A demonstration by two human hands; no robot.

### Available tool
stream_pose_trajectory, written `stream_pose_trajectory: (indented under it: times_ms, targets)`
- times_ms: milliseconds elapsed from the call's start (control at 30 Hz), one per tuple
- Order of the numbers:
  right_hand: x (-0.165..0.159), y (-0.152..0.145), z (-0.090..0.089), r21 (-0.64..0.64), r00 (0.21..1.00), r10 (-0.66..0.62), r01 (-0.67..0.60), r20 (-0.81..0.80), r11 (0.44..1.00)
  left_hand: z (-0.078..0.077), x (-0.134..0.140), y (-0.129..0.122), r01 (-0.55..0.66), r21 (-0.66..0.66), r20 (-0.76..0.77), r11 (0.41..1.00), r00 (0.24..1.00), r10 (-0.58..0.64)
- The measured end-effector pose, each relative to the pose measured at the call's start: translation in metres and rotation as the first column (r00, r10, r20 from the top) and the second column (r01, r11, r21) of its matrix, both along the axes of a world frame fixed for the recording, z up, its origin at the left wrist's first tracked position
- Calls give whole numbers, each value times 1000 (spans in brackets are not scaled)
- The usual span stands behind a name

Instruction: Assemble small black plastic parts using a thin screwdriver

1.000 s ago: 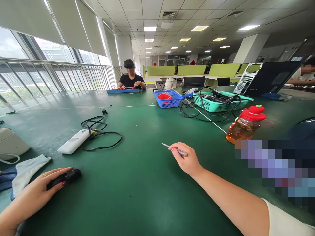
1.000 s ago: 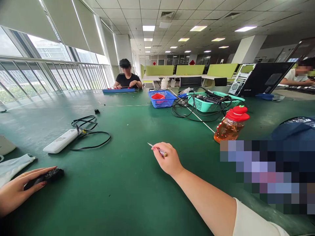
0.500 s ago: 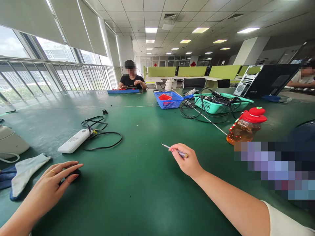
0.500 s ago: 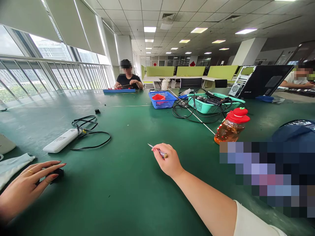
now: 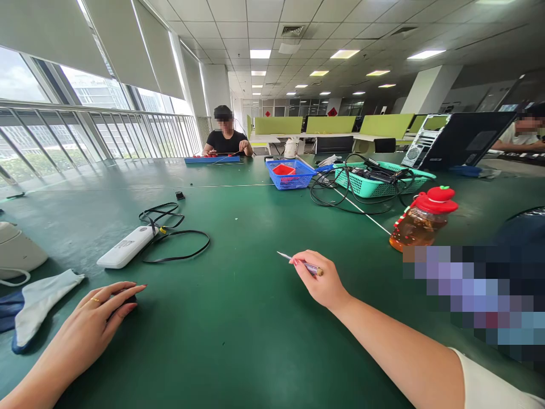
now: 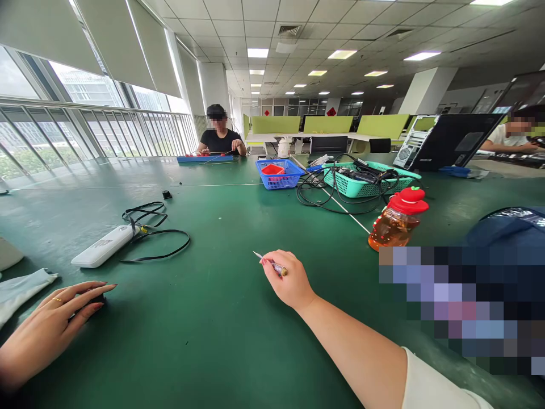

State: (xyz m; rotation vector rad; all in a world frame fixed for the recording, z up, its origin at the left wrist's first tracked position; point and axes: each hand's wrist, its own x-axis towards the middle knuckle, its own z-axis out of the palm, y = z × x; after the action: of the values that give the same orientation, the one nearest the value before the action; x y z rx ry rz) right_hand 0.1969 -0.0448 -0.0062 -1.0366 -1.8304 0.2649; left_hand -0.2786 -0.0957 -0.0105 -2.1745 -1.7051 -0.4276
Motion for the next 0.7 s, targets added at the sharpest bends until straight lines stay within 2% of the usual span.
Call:
stream_pose_trajectory:
  times_ms: [167,333,567,700]
  targets:
    - [-1,0,1,11,1000,6,-6,9,1000,-2,-2,2,10,-15,14,1000,1000,-10]
    - [-1,-1,2,14,1000,11,-11,11,1000,3,4,0,-42,-84,20,996,999,44]
    - [-2,-1,1,15,1000,16,-16,-1,1000,8,10,-3,-55,-256,82,965,994,78]
    - [-2,-1,1,11,1000,21,-21,-3,1000,12,14,-8,-106,-202,122,974,984,133]
